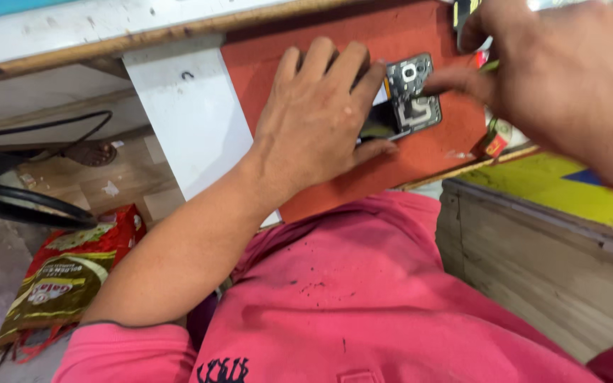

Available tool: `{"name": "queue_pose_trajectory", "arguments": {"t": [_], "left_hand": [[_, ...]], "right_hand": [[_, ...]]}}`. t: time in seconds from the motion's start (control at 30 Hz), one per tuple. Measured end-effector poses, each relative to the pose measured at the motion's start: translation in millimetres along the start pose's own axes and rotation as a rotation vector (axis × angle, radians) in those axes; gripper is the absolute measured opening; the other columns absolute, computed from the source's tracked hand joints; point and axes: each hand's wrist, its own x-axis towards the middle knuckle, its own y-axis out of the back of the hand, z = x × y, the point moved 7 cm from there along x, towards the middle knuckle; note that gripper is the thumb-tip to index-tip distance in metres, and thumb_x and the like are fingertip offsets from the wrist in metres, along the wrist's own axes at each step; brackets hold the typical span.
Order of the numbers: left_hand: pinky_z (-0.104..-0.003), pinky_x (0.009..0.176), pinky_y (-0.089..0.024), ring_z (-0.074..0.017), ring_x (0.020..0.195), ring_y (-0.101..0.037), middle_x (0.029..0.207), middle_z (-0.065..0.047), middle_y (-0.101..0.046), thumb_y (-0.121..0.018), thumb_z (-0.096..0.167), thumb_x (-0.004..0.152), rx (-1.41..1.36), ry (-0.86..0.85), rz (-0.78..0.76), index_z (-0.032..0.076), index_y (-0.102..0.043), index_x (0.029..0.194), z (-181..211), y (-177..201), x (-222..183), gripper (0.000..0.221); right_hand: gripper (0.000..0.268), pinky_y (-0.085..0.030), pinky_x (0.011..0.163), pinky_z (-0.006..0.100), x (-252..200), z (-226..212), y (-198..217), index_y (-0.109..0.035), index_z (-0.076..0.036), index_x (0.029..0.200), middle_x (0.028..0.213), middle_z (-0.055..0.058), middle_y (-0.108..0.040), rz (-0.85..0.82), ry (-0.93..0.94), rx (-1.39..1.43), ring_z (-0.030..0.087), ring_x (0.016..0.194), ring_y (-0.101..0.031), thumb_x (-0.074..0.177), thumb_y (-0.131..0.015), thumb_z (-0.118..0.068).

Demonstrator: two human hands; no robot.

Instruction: The person handles a small circuit board and then proceeds to disassemble a smartphone. They use a prying tool to separate the back cover and a screwdriver to remove screws from the internal frame, exposing the battery and camera module.

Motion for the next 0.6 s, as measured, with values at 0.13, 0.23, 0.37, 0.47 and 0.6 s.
{"name": "queue_pose_trajectory", "arguments": {"t": [0.13, 0.23, 0.37, 0.47, 0.6], "left_hand": [[-0.048, 0.083, -0.04, -0.0307, 0.103, -0.051, 0.115, -0.01, -0.055, -0.084, 0.064, 0.075, -0.006, -0.009, 0.002, 0.003, -0.064, 0.129, -0.6, 1.4, 2.4, 0.084], [-0.047, 0.084, -0.039, -0.0305, 0.103, -0.051, 0.117, -0.009, -0.055, -0.085, 0.063, 0.08, -0.03, -0.015, -0.001, 0.004, -0.064, 0.132, 0.4, 0.6, 1.7, 0.081], [-0.046, 0.082, -0.039, -0.0295, 0.102, -0.05, 0.115, -0.007, -0.056, -0.086, 0.062, 0.077, 0.004, -0.009, -0.015, 0.004, -0.065, 0.133, 4.1, -0.4, 4.3, 0.083], [-0.046, 0.084, -0.039, -0.0285, 0.103, -0.05, 0.116, -0.006, -0.056, -0.087, 0.062, 0.077, 0.038, -0.001, -0.033, 0.004, -0.066, 0.133, 6.0, -0.3, 3.4, 0.083], [-0.045, 0.084, -0.039, -0.0282, 0.103, -0.05, 0.118, -0.006, -0.056, -0.087, 0.061, 0.077, 0.048, 0.007, -0.034, 0.004, -0.067, 0.133, 9.3, 0.7, 7.0, 0.082]], "right_hand": [[0.025, -0.054, 0.061, 0.04, -7.9, -17.3, 25.3, -0.073, -0.006, 0.095, 0.086, 0.009, -0.071, 0.288, 0.343, 0.153, 0.029, 0.072, -0.069, 0.089, -0.078, -0.031], [0.027, -0.055, 0.064, 0.04, -12.5, -12.9, 21.5, -0.074, -0.005, 0.103, 0.088, 0.01, -0.07, 0.275, 0.303, 0.237, 0.029, 0.074, -0.069, 0.089, -0.075, -0.028], [0.019, -0.054, 0.065, 0.04, -14.8, -14.4, 21.2, -0.072, -0.006, 0.101, 0.091, 0.011, -0.068, 0.25, 0.311, 0.313, 0.03, 0.077, -0.068, 0.091, -0.071, -0.023], [0.019, -0.054, 0.065, 0.041, -14.5, -19.5, 26.9, -0.067, -0.003, 0.099, 0.093, 0.013, -0.066, 0.243, 0.386, 0.267, 0.032, 0.081, -0.068, 0.093, -0.068, -0.02], [0.04, -0.055, 0.069, 0.037, -4.1, -9.1, 10.1, -0.058, -0.007, 0.11, 0.095, 0.009, -0.065, -0.021, 0.174, 0.023, 0.026, 0.084, -0.068, 0.104, -0.06, -0.047]]}}
